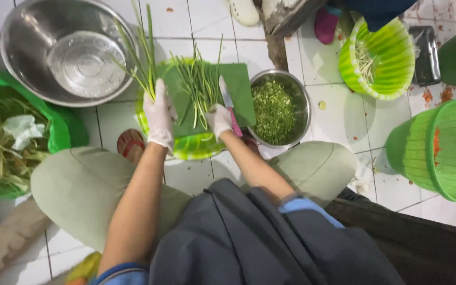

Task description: Chopping green onions into small pieces on a cutting board using a knife in a food preparation area.

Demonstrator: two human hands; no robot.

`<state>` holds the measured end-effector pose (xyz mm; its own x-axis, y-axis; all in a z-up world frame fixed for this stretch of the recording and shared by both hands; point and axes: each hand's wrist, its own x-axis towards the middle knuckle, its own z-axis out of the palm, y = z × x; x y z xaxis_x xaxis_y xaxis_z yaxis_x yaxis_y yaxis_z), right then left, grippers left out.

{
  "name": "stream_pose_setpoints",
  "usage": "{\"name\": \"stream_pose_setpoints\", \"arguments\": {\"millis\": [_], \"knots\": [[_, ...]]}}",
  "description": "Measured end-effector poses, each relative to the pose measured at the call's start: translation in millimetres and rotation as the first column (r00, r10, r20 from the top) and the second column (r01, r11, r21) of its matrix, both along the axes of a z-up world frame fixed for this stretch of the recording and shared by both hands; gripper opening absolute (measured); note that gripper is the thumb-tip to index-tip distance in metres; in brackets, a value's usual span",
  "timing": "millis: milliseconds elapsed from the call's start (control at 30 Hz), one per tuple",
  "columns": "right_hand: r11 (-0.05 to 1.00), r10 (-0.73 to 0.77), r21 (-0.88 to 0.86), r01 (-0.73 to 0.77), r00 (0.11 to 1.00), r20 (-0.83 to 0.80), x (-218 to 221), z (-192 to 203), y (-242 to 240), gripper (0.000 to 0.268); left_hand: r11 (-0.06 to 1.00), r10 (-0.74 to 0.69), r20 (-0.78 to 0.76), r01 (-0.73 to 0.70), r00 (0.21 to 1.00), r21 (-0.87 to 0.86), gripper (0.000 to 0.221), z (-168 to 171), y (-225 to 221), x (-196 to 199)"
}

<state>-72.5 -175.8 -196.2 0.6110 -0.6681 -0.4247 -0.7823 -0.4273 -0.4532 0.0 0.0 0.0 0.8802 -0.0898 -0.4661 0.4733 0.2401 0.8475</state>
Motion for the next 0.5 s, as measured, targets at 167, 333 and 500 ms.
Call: {"name": "stream_pose_setpoints", "arguments": {"millis": [167,333,500], "knots": [[0.982,-0.183,0.054,0.179,0.980,0.074,-24,29,-16,0.029,0.997,-0.044,0.002,0.044,0.999,-0.062,0.028,-27,-14,-6],[0.913,-0.340,0.305,0.272,0.919,0.197,-50,122,-2,0.039,0.996,-0.036,0.031,0.038,0.999,-0.086,0.025,-37,-27,-15],[0.826,-0.460,0.540,0.162,0.748,0.479,-62,218,23,0.027,0.966,-0.103,-0.088,0.079,0.991,-0.246,0.029,-45,-40,-19]]}}
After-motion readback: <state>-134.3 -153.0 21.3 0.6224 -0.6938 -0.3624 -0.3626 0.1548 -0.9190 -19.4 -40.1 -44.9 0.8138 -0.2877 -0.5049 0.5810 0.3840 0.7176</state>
